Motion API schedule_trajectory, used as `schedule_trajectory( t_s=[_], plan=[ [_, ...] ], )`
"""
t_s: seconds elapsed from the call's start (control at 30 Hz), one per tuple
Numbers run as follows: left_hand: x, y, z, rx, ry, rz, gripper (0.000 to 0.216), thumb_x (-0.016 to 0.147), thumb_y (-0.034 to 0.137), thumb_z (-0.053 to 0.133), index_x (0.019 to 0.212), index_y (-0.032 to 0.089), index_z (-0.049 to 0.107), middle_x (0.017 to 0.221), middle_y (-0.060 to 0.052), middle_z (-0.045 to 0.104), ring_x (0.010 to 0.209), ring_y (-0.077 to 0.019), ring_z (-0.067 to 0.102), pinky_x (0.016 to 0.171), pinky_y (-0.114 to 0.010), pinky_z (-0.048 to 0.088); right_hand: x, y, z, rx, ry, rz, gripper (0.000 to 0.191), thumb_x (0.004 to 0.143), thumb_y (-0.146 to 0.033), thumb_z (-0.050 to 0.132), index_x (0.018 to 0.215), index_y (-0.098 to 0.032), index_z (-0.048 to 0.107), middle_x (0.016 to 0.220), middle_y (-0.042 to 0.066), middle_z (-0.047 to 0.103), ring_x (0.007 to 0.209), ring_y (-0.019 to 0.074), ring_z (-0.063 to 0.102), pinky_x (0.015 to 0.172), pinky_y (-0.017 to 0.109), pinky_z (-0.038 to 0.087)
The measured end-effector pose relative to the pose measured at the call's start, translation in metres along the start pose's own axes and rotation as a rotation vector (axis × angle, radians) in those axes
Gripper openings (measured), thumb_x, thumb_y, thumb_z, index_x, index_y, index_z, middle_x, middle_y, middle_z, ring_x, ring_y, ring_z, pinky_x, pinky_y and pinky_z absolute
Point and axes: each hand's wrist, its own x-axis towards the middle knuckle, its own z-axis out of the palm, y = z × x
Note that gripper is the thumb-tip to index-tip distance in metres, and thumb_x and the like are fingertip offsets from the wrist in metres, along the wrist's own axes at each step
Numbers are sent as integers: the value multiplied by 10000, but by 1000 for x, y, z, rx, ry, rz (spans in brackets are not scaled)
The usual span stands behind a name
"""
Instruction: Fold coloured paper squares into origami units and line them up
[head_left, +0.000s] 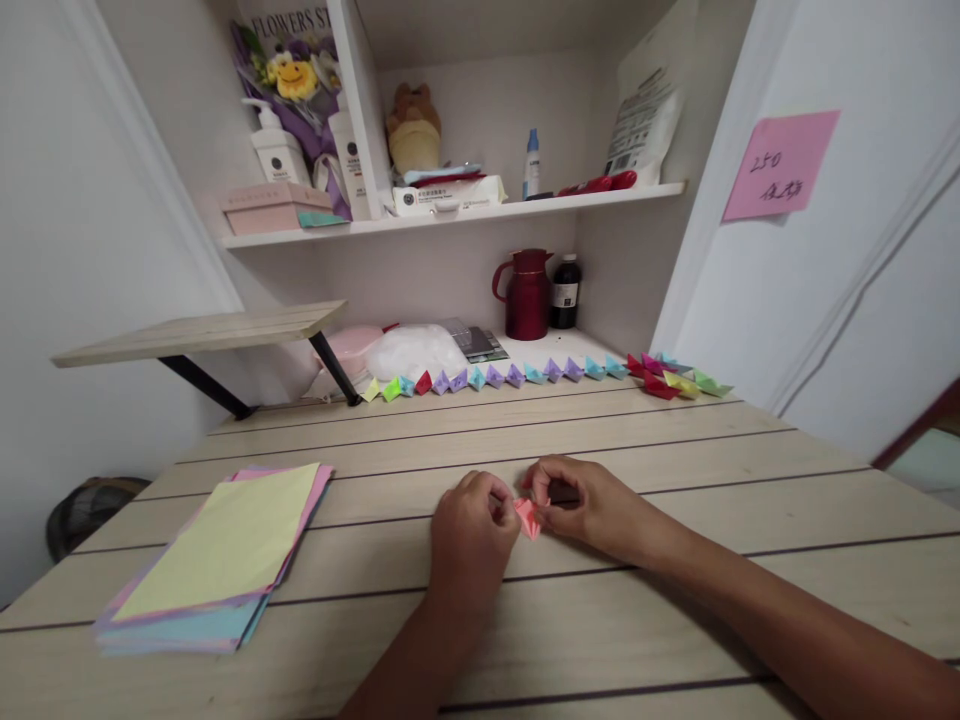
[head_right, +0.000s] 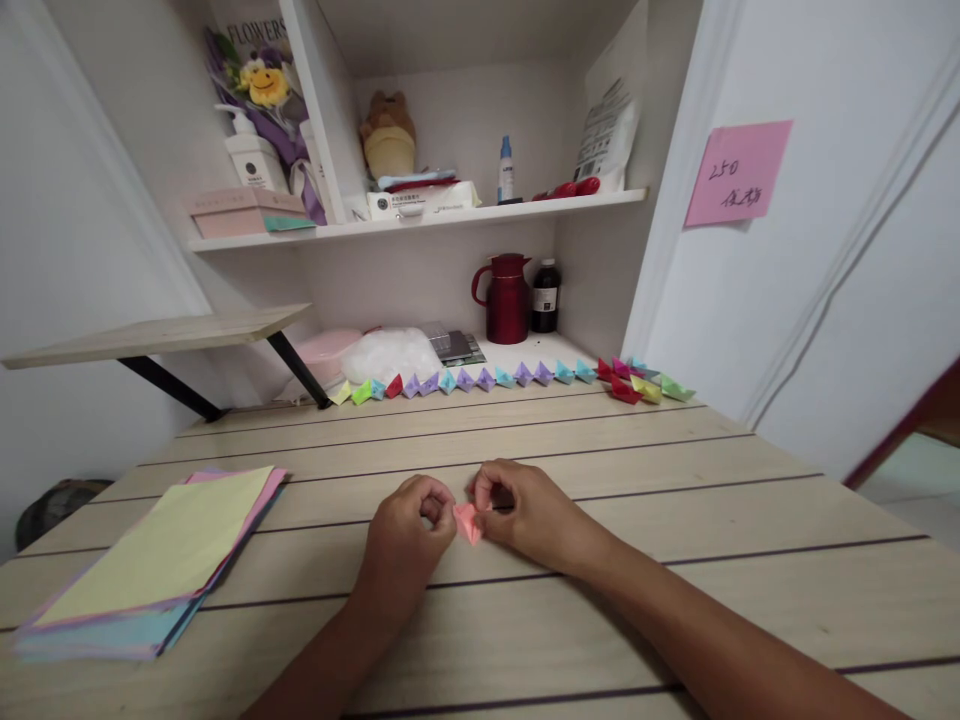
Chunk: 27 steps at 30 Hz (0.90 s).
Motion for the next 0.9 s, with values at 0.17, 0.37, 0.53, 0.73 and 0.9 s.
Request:
schedule_trajectory(
  t_s=[0.17,0.37,0.53,0.73,0.9],
  plan=[
    [-1,2,-1,-15,0,-20,154,663,69,528,676,215,574,683,16,626,595,-136,575,571,-238,424,0,2,1,-52,16,3,88,710,-120,577,728,-198,540,820,11,660,727,145,597,659,248,463],
    [-3,5,3,-33,2,7,154,652,71,538,665,220,576,668,20,621,584,-136,573,559,-232,425,0,2,4,-93,47,38,140,680,-82,529,747,-205,541,761,-12,645,685,141,578,621,240,441],
    [-3,6,6,-13,9,30,130,681,92,535,680,215,578,670,14,627,563,-133,568,551,-238,427,1,4,8,-124,73,31,190,690,-103,545,838,-215,586,786,-17,652,711,145,582,635,241,437],
    [-4,6,5,-37,6,33,133,666,92,545,678,222,569,677,18,630,575,-135,575,552,-235,432,0,6,9,-148,70,20,244,688,-97,534,881,-222,615,822,-12,669,740,155,590,658,248,445],
    [-4,4,7,-21,13,31,136,668,91,531,681,221,570,662,21,620,567,-135,564,546,-238,421,1,5,8,-91,74,11,346,629,-27,463,878,-215,612,874,-2,680,808,161,608,703,250,457]
  ],
)
